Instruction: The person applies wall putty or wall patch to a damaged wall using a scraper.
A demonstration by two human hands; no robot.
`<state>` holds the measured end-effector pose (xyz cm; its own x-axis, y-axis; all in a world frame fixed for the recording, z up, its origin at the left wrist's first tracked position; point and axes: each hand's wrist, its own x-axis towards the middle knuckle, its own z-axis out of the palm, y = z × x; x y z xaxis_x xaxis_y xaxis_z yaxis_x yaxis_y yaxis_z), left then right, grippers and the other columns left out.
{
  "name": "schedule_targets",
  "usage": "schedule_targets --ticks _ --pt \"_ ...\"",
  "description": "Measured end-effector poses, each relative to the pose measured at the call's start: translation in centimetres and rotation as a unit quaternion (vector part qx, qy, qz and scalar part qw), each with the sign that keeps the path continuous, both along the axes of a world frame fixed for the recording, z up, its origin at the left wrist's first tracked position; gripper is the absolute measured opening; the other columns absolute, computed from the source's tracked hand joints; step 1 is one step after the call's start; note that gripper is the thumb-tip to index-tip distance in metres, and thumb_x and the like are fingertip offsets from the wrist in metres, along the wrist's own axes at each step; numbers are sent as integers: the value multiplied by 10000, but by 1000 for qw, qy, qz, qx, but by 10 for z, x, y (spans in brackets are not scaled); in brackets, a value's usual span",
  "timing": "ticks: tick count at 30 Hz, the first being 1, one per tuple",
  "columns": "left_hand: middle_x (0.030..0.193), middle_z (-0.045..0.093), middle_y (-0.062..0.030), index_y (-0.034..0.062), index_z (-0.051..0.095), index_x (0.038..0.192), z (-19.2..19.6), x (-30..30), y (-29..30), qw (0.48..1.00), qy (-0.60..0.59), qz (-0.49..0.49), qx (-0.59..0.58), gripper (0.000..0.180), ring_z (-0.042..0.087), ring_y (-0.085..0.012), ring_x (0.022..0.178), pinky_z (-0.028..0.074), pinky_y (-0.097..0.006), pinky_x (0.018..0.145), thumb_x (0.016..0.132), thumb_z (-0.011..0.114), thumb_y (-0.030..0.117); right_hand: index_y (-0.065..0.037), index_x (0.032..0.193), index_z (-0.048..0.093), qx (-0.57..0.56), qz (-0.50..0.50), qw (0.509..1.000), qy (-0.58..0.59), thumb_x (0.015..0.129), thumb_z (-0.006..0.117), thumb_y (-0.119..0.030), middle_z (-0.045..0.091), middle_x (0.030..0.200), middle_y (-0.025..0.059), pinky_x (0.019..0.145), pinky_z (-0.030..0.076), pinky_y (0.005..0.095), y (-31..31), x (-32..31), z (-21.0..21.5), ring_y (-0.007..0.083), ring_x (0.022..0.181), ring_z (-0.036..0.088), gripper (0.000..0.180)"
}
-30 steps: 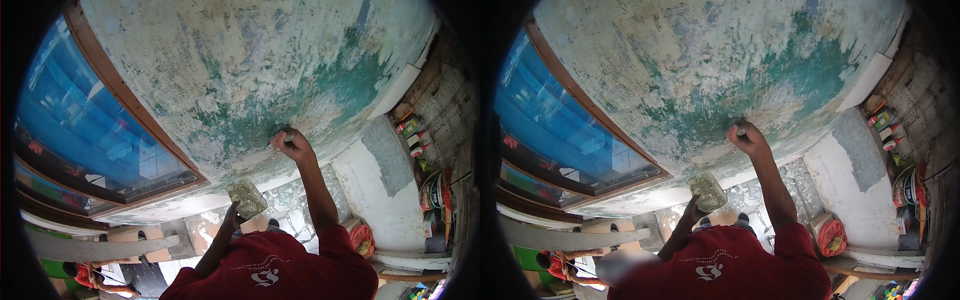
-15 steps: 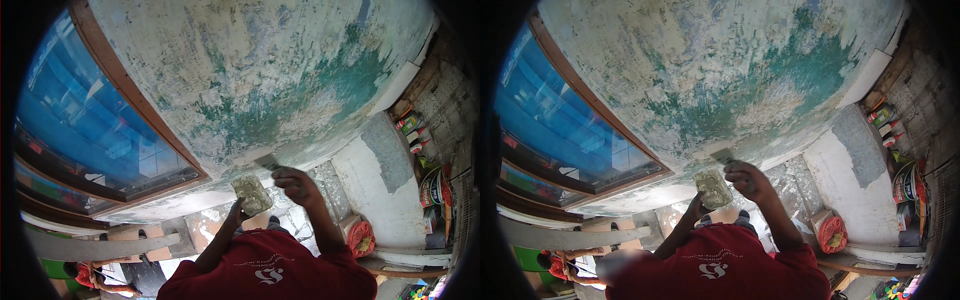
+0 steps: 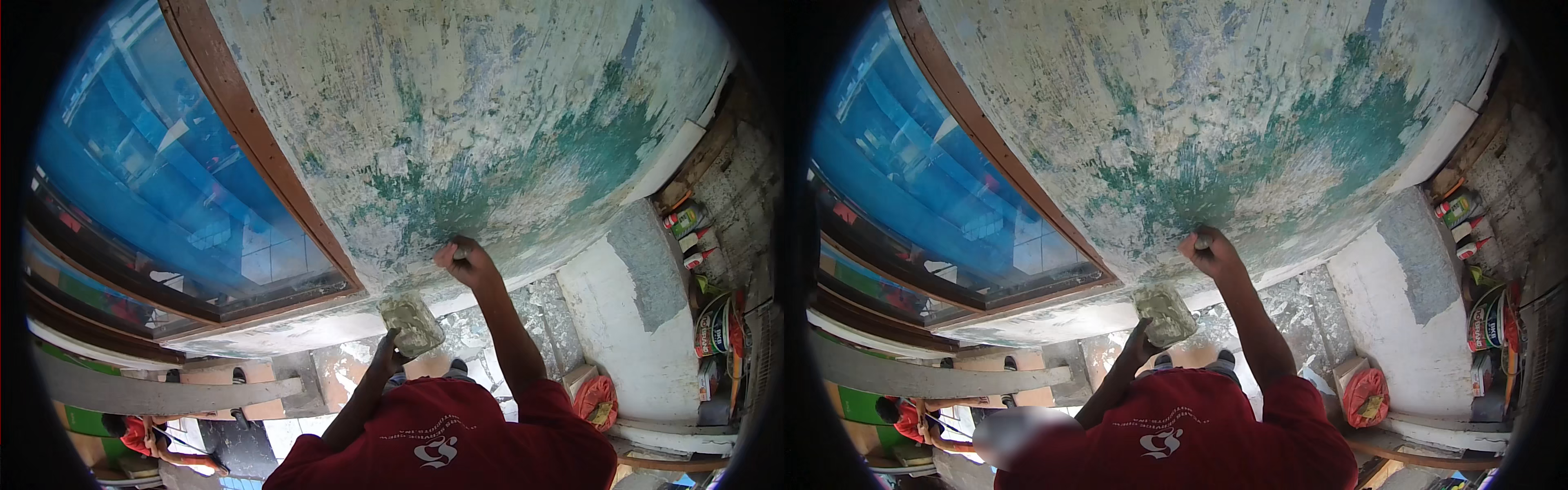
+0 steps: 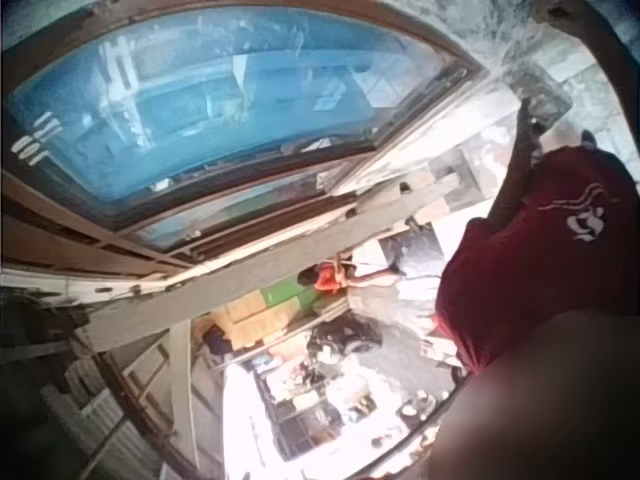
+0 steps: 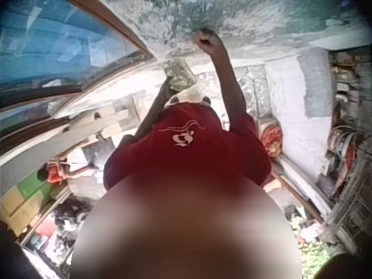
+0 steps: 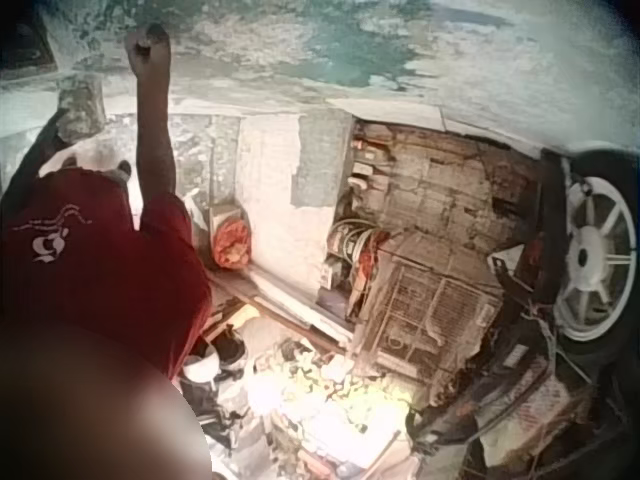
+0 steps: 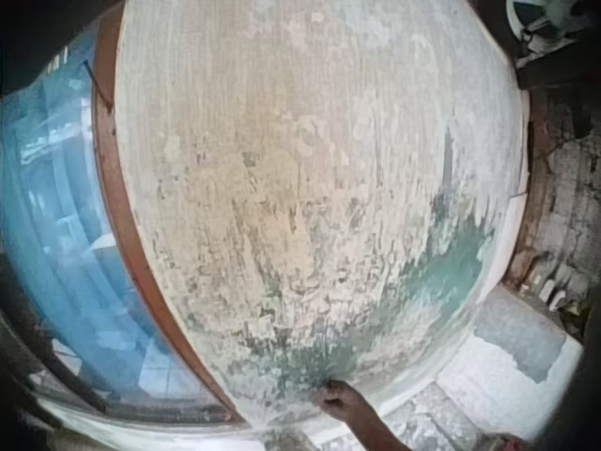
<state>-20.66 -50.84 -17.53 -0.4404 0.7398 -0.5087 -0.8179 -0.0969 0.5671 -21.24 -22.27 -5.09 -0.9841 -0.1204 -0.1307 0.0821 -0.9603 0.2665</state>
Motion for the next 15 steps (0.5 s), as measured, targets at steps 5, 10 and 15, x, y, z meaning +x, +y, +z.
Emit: schedule_targets --ticks 5,10,15 --pt "1292 511 -124 69 360 1367 -2 -8 1 1000 -9 -14 6 637 543 -258 1163 485 -416 931 912 504 491 87 887 343 -11 14 1000 -4 843 466 40 397 853 114 684 570 300 14 -1 56 201 755 509 138" --pt "1294 511 -122 85 362 1367 -12 -9 14 999 -23 -43 11 626 547 -256 1158 481 -421 936 909 508 485 84 892 338 -9 -3 1000 29 849 491 32 393 894 120 699 579 290 25 12 117 209 809 515 167" --pt "1303 498 -147 62 348 1370 -2 -2 23 997 -54 -50 -29 647 542 -301 1158 495 -439 921 903 526 474 65 921 456 271 -156 950 3 872 476 -7 474 860 94 537 554 202 -16 89 197 151 746 475 90"
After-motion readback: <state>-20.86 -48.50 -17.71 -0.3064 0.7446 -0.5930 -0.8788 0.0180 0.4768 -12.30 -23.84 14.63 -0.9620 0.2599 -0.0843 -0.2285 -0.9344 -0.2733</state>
